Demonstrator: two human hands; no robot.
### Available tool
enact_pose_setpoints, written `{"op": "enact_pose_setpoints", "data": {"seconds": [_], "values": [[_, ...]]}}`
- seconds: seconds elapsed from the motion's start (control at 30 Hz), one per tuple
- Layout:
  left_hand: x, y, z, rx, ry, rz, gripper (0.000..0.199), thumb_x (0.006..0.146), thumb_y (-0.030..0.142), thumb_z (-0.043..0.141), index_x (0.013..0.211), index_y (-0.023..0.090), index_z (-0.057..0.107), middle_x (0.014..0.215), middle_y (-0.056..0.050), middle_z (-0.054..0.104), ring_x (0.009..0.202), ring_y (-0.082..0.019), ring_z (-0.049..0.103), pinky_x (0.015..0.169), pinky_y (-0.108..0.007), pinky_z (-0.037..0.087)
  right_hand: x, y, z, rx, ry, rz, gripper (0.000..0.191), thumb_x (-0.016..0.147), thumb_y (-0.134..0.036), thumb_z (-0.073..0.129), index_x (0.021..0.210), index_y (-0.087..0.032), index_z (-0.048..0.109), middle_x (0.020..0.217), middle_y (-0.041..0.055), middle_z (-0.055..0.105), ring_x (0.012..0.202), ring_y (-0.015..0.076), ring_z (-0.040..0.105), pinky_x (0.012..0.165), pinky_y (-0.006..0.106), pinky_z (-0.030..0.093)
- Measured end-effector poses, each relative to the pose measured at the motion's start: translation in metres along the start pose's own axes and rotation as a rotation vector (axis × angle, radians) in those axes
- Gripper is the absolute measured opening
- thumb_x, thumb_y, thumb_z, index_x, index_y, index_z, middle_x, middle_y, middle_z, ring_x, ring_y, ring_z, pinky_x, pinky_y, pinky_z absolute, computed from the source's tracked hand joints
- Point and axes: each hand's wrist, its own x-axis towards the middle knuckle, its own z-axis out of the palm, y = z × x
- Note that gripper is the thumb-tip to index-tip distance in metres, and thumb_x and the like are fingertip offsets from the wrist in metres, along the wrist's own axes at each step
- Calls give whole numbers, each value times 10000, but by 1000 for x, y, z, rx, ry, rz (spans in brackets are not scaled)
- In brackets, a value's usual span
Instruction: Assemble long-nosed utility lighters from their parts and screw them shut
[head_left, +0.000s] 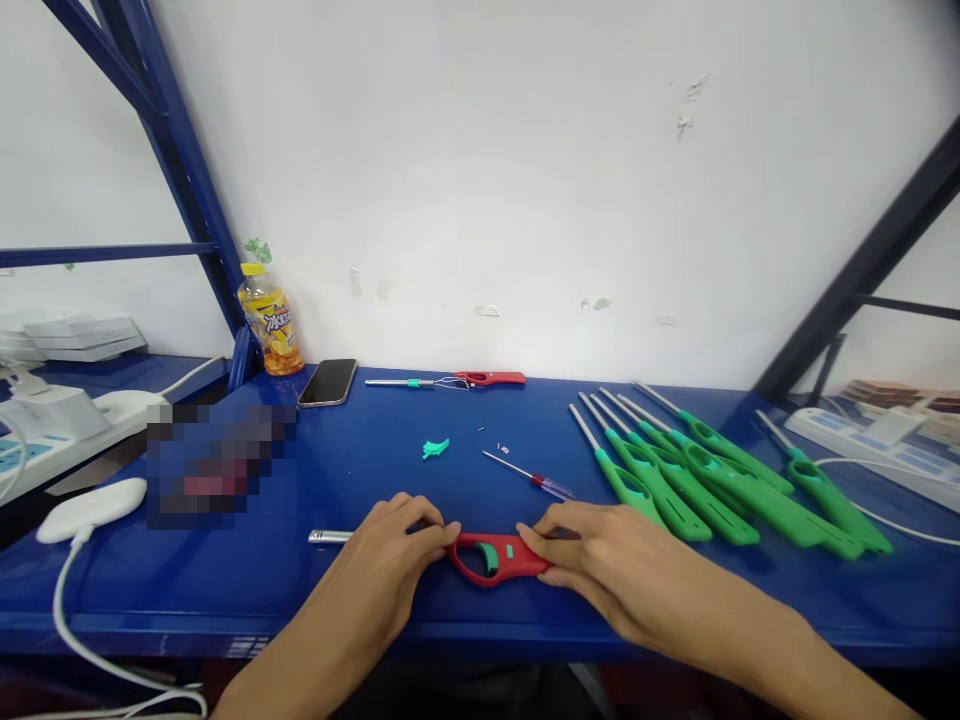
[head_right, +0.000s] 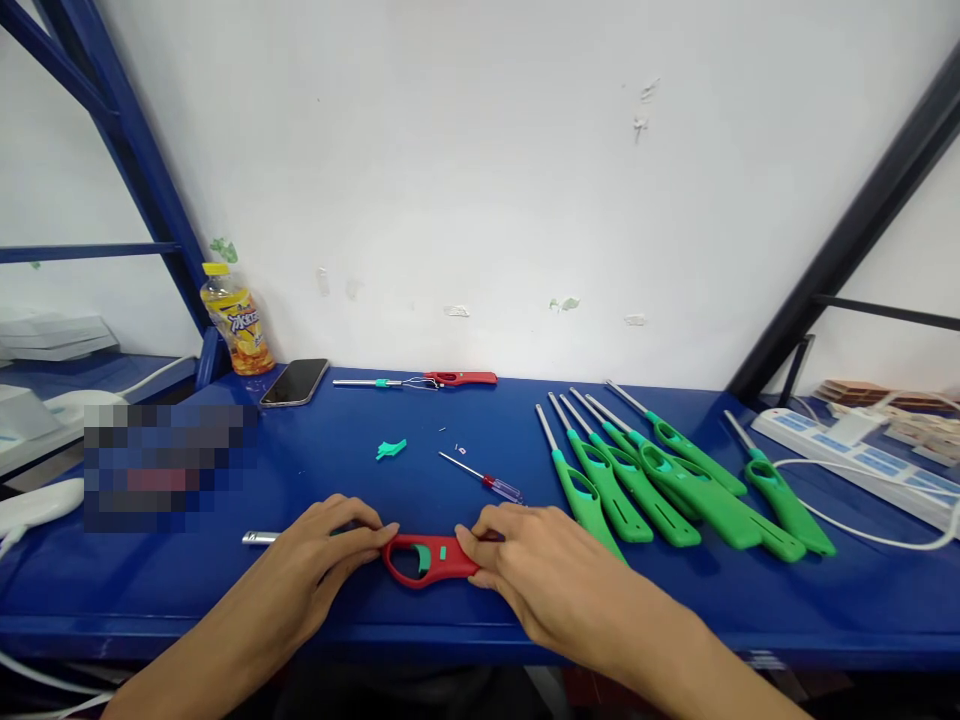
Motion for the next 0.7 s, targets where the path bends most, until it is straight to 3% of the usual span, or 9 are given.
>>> {"op": "enact_pose_setpoints", "data": {"seconds": [0.13, 0.23, 0.3, 0.4, 0.5, 0.6, 0.7], "values": [[-3, 7, -4, 131, 23, 38, 440, 1056, 86, 397, 1175, 265, 780, 1091, -62, 746, 934, -230, 686, 841, -392, 553, -9, -6, 31, -162, 185, 5, 378, 1092, -262, 537, 1457, -205, 616, 1231, 108, 737, 1068, 291, 738, 941, 454, 610], [-18, 10, -11, 323, 117, 18, 461, 1013, 124, 461, 1384, 278, 686, 1237, -108, 727, 1069, -332, 691, 856, -485, 558, -13, -6, 52, -246, 311, 19, 463, 1051, -226, 591, 1508, -154, 559, 1258, 138, 744, 1082, 326, 743, 931, 492, 631], [-29, 6, -17, 438, 166, -49, 497, 1005, 170, 478, 1480, 236, 610, 1247, -138, 726, 1052, -367, 700, 850, -521, 558, -14, -4, 61, -251, 337, 22, 467, 1040, -186, 578, 1507, -166, 554, 1260, 134, 749, 1065, 322, 752, 893, 480, 648], [-37, -9, -22, 451, 118, -163, 361, 1033, 226, 467, 1287, 209, 723, 1131, -127, 742, 947, -338, 719, 794, -458, 568, -15, 0, 65, -249, 346, 21, 490, 1053, -153, 518, 1539, -215, 512, 1270, 118, 747, 1061, 311, 756, 872, 480, 654], [-26, -18, -16, 220, 3, -125, 273, 1047, 182, 484, 1002, 242, 746, 973, -41, 716, 842, -235, 703, 768, -344, 570, -16, 2, 67, -248, 356, 15, 520, 1051, -119, 479, 1563, -208, 470, 1283, 117, 738, 1078, 312, 747, 894, 497, 647], [-10, -13, 1, 161, -17, -83, 206, 1049, 159, 526, 1037, 238, 717, 1039, -28, 713, 913, -232, 696, 865, -372, 572, -19, 1, 68, -252, 382, 31, 442, 1076, -177, 473, 1517, -195, 500, 1235, 118, 736, 1061, 319, 739, 907, 524, 638], [-5, -4, 11, 174, -12, -77, 191, 1069, 177, 526, 1129, 242, 695, 1098, -36, 718, 939, -253, 691, 867, -408, 572, -23, -3, 66, -180, 393, 102, 405, 1110, -327, 484, 1506, -244, 488, 1278, 108, 687, 1193, 322, 682, 1002, 527, 603]]}}
